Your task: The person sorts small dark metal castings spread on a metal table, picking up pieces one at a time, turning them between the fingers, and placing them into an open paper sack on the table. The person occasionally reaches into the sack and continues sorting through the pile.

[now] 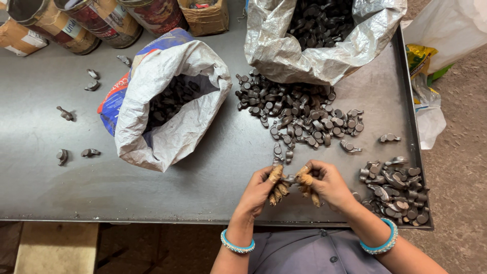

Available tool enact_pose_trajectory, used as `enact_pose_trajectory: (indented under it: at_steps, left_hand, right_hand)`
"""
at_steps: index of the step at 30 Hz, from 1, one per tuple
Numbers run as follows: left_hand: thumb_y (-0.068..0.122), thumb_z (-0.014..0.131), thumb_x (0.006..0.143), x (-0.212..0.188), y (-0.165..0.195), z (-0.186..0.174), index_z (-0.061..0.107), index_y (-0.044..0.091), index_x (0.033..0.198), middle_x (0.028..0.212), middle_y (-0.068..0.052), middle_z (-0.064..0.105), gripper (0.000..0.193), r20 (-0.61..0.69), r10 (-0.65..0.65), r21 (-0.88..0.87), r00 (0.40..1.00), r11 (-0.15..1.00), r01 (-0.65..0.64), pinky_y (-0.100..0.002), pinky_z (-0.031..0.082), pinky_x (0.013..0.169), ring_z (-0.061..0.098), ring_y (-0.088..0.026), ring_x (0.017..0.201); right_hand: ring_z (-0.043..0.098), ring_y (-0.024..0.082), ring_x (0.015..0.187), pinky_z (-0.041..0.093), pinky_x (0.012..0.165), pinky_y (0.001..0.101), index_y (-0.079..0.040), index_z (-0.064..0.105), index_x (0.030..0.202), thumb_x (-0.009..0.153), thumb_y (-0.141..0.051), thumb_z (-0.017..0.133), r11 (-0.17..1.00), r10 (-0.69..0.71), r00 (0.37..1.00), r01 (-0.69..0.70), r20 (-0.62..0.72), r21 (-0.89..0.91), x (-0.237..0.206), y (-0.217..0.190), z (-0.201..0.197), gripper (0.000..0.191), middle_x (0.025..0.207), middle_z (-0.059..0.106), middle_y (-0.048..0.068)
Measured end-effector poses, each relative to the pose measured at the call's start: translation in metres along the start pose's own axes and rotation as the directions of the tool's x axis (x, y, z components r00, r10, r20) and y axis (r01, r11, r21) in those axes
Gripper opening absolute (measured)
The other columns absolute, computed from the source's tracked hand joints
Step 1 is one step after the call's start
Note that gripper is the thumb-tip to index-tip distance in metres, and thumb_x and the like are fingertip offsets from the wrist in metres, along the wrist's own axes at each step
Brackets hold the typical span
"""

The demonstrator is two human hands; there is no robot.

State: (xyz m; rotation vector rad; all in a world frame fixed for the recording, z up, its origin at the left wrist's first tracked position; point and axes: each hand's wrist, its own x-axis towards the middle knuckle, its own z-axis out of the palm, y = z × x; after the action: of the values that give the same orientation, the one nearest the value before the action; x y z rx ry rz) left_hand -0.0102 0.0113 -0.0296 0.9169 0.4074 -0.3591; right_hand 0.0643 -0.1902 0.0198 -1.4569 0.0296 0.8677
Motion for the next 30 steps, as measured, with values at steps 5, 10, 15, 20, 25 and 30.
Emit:
enact_pose_trajectory:
  at_steps: [5, 10, 15, 20, 25, 30]
  left_hand:
    - [0.033, 0.061, 0.101, -0.013, 0.014, -0.009, 0.067, 0.002, 0.109, 0.078, -0.005, 0.068, 0.032, -0.036, -0.014, -0.206, 0.999, 0.979, 0.006, -0.024, 0.045, 0.043, 0.060, -0.010, 0.055]
    - [0.035, 0.065, 0.101, -0.012, 0.018, -0.011, 0.065, 0.001, 0.097, 0.072, -0.007, 0.067, 0.035, -0.191, -0.001, -0.251, 0.981, 0.967, -0.048, -0.024, 0.041, 0.041, 0.055, -0.010, 0.050]
    - [0.036, 0.068, 0.098, 0.004, 0.012, -0.007, 0.068, 0.000, 0.097, 0.071, -0.005, 0.066, 0.036, -0.442, 0.036, -0.223, 0.897, 0.964, -0.148, -0.024, 0.041, 0.040, 0.056, -0.010, 0.050]
    - [0.037, 0.069, 0.097, 0.004, 0.009, -0.006, 0.066, 0.002, 0.097, 0.073, -0.004, 0.067, 0.035, -0.533, 0.056, -0.211, 0.845, 0.958, -0.196, -0.027, 0.042, 0.040, 0.059, -0.011, 0.052]
    - [0.035, 0.067, 0.098, 0.007, 0.009, -0.005, 0.067, 0.001, 0.097, 0.073, -0.005, 0.067, 0.035, -0.528, 0.087, -0.187, 0.845, 0.958, -0.216, -0.027, 0.043, 0.040, 0.059, -0.012, 0.052]
    - [0.016, 0.067, 0.098, -0.003, 0.008, 0.004, 0.064, -0.003, 0.093, 0.075, -0.005, 0.067, 0.019, -0.553, 0.510, 0.387, 0.659, 0.858, -0.338, -0.028, 0.048, 0.052, 0.057, -0.009, 0.063]
  right_hand:
    - [0.065, 0.011, 0.063, 0.053, 0.051, 0.0278, -0.004, 0.077, 0.105, 0.085, -0.008, 0.079, 0.882, -0.295, 0.955, 0.287, 0.038, -0.374, -0.005, -0.022, 0.016, 0.021, 0.088, 0.072, 0.004]
    - [0.066, 0.027, 0.086, 0.053, 0.076, 0.0403, -0.007, 0.061, 0.129, 0.070, -0.012, 0.085, 0.448, -0.611, 0.789, 0.283, -0.060, -0.848, 0.011, -0.033, 0.027, 0.063, 0.095, 0.068, 0.011]
    - [0.060, 0.038, 0.100, 0.051, 0.086, 0.0475, -0.001, 0.054, 0.133, 0.069, -0.015, 0.085, 0.290, -0.696, 0.718, 0.293, 0.009, -0.911, 0.027, -0.023, 0.034, 0.073, 0.108, 0.065, 0.018]
    - [0.060, 0.037, 0.096, 0.051, 0.085, 0.0473, -0.003, 0.058, 0.128, 0.074, -0.012, 0.084, 0.335, -0.604, 0.796, 0.231, -0.020, -0.914, 0.031, -0.018, 0.027, 0.060, 0.099, 0.065, 0.017]
    - [0.062, 0.034, 0.092, 0.052, 0.083, 0.0447, -0.005, 0.061, 0.125, 0.073, -0.005, 0.080, 0.342, -0.645, 0.765, 0.288, -0.001, -0.894, 0.025, -0.018, 0.023, 0.055, 0.094, 0.067, 0.014]
    - [0.066, 0.029, 0.086, 0.054, 0.079, 0.0409, -0.007, 0.063, 0.121, 0.074, -0.006, 0.082, 0.404, -0.639, 0.769, 0.303, -0.028, -0.863, 0.018, -0.021, 0.019, 0.050, 0.092, 0.068, 0.010]
